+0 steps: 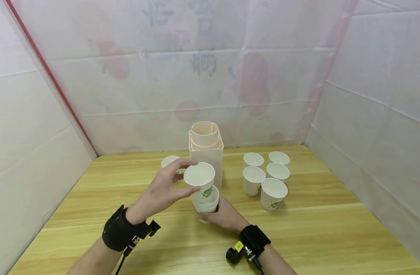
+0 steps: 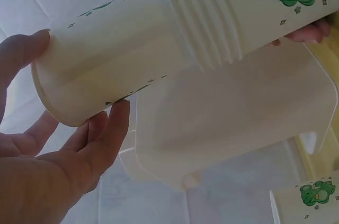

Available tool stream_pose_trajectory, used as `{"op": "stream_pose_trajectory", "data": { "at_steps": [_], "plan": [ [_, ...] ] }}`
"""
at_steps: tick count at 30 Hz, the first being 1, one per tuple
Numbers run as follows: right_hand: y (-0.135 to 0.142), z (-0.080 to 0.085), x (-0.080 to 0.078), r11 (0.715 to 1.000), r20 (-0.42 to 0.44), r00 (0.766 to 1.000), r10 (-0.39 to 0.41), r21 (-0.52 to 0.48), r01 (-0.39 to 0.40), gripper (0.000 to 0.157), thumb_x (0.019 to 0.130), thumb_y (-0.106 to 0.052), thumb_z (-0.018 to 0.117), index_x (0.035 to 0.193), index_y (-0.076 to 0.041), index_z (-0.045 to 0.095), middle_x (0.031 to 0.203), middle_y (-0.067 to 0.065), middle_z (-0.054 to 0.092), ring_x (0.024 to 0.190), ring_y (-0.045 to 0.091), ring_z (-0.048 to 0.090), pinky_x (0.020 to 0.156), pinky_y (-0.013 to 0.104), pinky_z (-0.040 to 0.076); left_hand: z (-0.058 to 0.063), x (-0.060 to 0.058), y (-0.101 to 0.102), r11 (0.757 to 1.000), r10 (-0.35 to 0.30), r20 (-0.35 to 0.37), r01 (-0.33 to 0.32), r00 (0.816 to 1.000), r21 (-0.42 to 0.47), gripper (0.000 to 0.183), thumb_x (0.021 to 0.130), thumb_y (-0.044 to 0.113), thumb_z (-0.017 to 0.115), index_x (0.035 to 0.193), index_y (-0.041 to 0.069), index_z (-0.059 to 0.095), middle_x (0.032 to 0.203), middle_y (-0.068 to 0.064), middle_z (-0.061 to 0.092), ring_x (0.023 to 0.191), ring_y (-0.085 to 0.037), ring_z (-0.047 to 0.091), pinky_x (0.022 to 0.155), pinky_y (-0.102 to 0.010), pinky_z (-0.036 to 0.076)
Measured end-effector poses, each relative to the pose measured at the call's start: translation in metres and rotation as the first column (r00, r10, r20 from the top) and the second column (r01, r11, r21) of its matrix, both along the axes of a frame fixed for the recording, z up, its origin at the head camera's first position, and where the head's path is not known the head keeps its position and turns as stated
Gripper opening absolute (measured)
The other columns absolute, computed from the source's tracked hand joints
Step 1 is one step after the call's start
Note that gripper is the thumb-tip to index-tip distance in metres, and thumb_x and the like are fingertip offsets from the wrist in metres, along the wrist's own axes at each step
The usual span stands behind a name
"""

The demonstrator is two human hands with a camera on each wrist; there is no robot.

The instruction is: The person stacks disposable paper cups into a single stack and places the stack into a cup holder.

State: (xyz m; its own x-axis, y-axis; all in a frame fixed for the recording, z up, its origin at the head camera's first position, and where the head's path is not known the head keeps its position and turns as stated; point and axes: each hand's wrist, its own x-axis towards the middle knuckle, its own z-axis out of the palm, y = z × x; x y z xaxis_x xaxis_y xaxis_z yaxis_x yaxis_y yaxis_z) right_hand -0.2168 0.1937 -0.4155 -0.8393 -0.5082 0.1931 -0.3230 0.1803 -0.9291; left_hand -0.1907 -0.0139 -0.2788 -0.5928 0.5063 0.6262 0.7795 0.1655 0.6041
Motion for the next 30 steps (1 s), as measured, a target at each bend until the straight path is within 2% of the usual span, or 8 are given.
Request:
{"op": "stream_pose_trajectory", "data": {
  "at_steps": [3,6,9,13,22,30],
  "plan": [
    [0.0,0.0,0.0,1.0,-0.011,1.0,0.008,-0.004,-0.008,0.056,0.08,-0.013,0.07,0.127,-0.015,0.04,0.118,0.007,0.052,0.107,0.023,0.049,0.094,0.046,0.036,-0.01,-0.007,0.002,1.0,-0.026,-0.008,0.026,1.0,0.004,0.052,0.073,0.004,0.074,0.117,0.0,0.047,0.115,-0.015,0.053,0.105,-0.025,0.049,0.084,-0.036,0.049],
    [0.0,0.0,0.001,1.0,-0.011,1.0,0.017,-0.015,-0.017,0.055,0.08,-0.013,0.069,0.126,-0.015,0.04,0.118,0.008,0.052,0.107,0.024,0.049,0.094,0.046,0.037,-0.026,-0.018,0.004,0.999,-0.031,-0.031,0.03,0.999,-0.024,0.051,0.075,0.01,0.075,0.117,0.004,0.047,0.114,-0.011,0.053,0.104,-0.02,0.049,0.084,-0.033,0.049],
    [0.0,-0.001,0.001,0.999,-0.004,1.0,0.019,-0.026,-0.019,0.056,0.08,-0.013,0.069,0.127,-0.015,0.039,0.119,0.009,0.05,0.108,0.025,0.048,0.094,0.046,0.037,-0.043,-0.026,0.005,0.998,-0.012,-0.058,0.008,0.998,-0.068,0.051,0.076,0.018,0.075,0.117,0.008,0.048,0.114,-0.006,0.053,0.103,-0.015,0.049,0.083,-0.028,0.048],
    [0.0,-0.001,0.0,0.999,0.003,1.0,0.011,-0.036,-0.011,0.059,0.079,-0.013,0.07,0.128,-0.018,0.037,0.121,0.008,0.048,0.11,0.024,0.046,0.096,0.045,0.035,-0.058,-0.031,0.006,0.993,0.018,-0.091,-0.029,0.996,-0.116,0.05,0.076,0.023,0.075,0.117,0.009,0.049,0.115,-0.003,0.054,0.102,-0.012,0.048,0.082,-0.027,0.047],
    [-0.001,0.0,0.003,0.999,-0.001,1.0,-0.011,-0.038,0.011,0.058,0.079,-0.012,0.071,0.127,-0.012,0.038,0.118,0.009,0.049,0.107,0.025,0.047,0.093,0.044,0.038,-0.076,-0.032,0.01,0.973,0.048,-0.129,-0.076,0.991,-0.22,0.046,0.078,0.028,0.073,0.115,0.012,0.049,0.118,-0.002,0.05,0.109,-0.011,0.044,0.09,-0.028,0.043],
    [-0.001,0.001,0.004,1.0,-0.017,1.0,-0.013,-0.029,0.013,0.056,0.079,-0.015,0.071,0.126,-0.013,0.04,0.117,0.011,0.049,0.106,0.025,0.047,0.09,0.042,0.041,-0.084,-0.029,0.009,0.97,0.07,-0.068,-0.084,0.995,-0.23,0.041,0.086,0.039,0.062,0.116,0.013,0.048,0.119,-0.001,0.049,0.109,-0.011,0.045,0.09,-0.029,0.044]
  ]
}}
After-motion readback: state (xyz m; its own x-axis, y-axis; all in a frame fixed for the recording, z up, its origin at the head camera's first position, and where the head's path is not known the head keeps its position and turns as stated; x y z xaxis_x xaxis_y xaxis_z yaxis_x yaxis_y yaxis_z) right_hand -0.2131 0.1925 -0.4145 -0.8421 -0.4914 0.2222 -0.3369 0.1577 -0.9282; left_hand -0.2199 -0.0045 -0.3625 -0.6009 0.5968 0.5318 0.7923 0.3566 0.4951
